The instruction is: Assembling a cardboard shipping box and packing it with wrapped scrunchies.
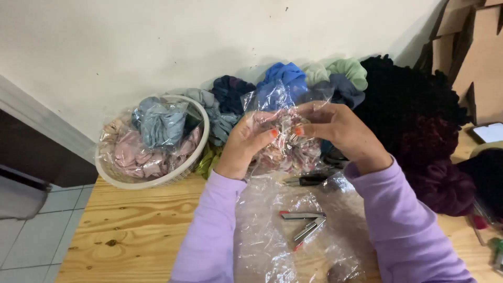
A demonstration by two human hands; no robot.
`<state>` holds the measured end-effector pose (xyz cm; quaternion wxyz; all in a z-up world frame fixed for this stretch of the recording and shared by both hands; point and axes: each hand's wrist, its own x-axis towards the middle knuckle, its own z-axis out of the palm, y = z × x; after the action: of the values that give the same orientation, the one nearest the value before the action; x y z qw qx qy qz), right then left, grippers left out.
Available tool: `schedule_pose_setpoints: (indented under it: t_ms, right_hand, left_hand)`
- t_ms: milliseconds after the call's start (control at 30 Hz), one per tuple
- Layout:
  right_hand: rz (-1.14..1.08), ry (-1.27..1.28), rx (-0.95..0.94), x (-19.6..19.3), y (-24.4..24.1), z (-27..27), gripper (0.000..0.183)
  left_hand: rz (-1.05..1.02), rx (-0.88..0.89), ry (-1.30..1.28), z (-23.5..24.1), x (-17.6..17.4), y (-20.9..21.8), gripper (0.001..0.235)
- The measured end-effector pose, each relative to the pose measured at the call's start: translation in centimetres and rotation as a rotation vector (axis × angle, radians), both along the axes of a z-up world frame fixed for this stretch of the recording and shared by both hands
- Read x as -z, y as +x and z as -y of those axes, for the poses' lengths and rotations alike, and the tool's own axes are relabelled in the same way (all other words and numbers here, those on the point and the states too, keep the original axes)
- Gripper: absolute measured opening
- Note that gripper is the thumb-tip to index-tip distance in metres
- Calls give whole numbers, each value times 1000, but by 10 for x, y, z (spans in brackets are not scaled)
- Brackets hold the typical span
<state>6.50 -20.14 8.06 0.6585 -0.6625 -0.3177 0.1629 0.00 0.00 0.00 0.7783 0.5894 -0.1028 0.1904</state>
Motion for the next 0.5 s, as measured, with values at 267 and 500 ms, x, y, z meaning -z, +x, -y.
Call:
schedule_pose_setpoints:
  t_ms: [267, 500]
  right_hand:
    - [-41, 71, -90, 19, 18, 2, 43]
    - [85, 154, -308, 31, 31, 5, 14]
  left_hand:
    - [95, 78, 76, -14, -5, -4, 38]
    - [143, 79, 190, -7, -32, -19, 29]
